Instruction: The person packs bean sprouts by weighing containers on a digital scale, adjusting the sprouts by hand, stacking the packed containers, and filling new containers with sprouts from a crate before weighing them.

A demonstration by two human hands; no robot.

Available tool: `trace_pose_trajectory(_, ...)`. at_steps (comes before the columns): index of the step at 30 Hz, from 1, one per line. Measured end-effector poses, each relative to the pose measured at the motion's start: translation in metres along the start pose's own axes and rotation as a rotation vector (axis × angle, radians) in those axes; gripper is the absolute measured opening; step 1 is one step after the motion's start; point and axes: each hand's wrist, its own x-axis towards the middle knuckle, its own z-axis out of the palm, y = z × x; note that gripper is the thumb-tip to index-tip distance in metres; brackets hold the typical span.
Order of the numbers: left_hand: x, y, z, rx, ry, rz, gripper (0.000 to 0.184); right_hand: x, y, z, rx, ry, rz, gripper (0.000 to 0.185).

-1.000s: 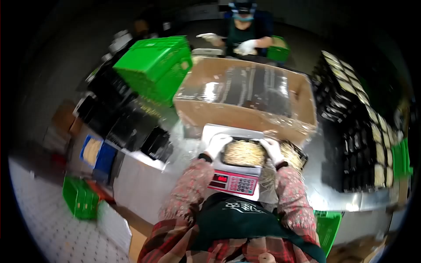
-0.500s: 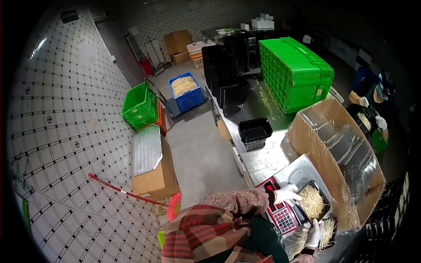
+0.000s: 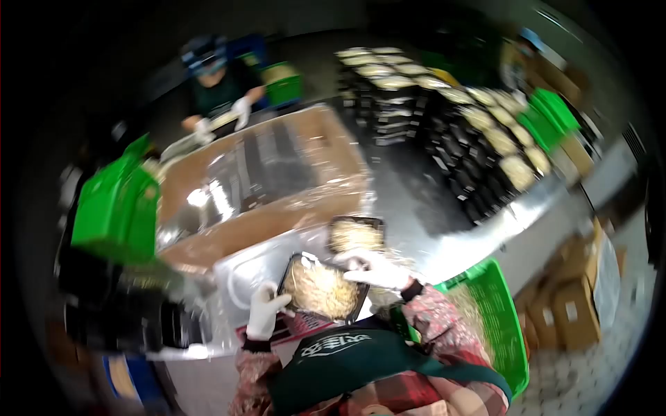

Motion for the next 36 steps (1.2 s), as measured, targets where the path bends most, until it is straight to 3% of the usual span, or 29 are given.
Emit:
trace_pose_trajectory(1,0.005,-0.005,0.016,-0.008,-0.008,0.036,0.018,-0.005,0.002,-0.009,0.049,-0.152,0.063,0.036)
trace_pose_trajectory(3,0.011,-0.010,0.020,0.012,-0.050,-0.059,0.020,-0.015,0.016,-0.018,0.186,-0.099,0.152,0.033)
trace_pose_trajectory(6,0.029,0.007,0.066,-0.166,-0.108,0.059,0.050,-0.031,0.049,-0.051,0.484,0.287,0.196,0.023)
trace_pose_trajectory(9,0.042,0.008,0.072,-0.158,-0.215,0.141,0.042,-0.039,0.094,-0.105,0.617,0.822,0.299,0.019)
trace_pose_trajectory(11,0.048,0.005,0.073,-0.089,-0.142,0.084,0.038,-0.019,0.154,-0.134,0.728,1.187,0.148,0.016)
trace_pose_trajectory(13,0.052,0.004,0.072,-0.021,-0.059,0.029,0.035,0.008,0.227,-0.164,0.768,1.316,0.065,0.013)
trace_pose_trajectory(17,0.049,0.003,0.069,0.096,0.172,0.005,0.026,0.076,0.316,-0.210,0.618,1.252,0.396,0.025)
trace_pose_trajectory(18,0.047,0.002,0.063,0.121,0.222,0.012,0.026,0.097,0.331,-0.220,0.629,1.233,0.400,0.025)
trace_pose_trajectory(20,0.036,-0.003,0.048,0.143,0.336,0.025,0.025,0.142,0.361,-0.235,0.618,1.471,0.357,0.035)
trace_pose_trajectory(23,0.016,-0.018,0.027,0.129,0.557,-0.003,0.023,0.185,0.383,-0.272,0.654,1.475,0.451,0.035)
trace_pose_trajectory(28,-0.003,-0.025,0.024,0.155,0.640,-0.013,0.023,0.203,0.387,-0.292,0.785,1.539,0.475,0.040)
trace_pose_trajectory(31,-0.001,-0.034,0.004,0.417,0.684,0.056,0.030,0.183,0.367,-0.281,0.828,1.490,0.528,0.051)
trace_pose_trajectory(33,0.001,-0.041,-0.025,0.727,0.690,0.142,0.042,0.157,0.362,-0.269,0.887,1.343,0.487,0.048)
trace_pose_trajectory(34,-0.001,-0.044,-0.040,0.895,0.677,0.206,0.048,0.139,0.373,-0.262,0.906,1.254,0.449,0.035)
trace_pose_trajectory(36,0.018,-0.039,-0.078,1.173,0.675,0.257,0.059,0.108,0.352,-0.240,0.865,1.291,0.476,0.019)
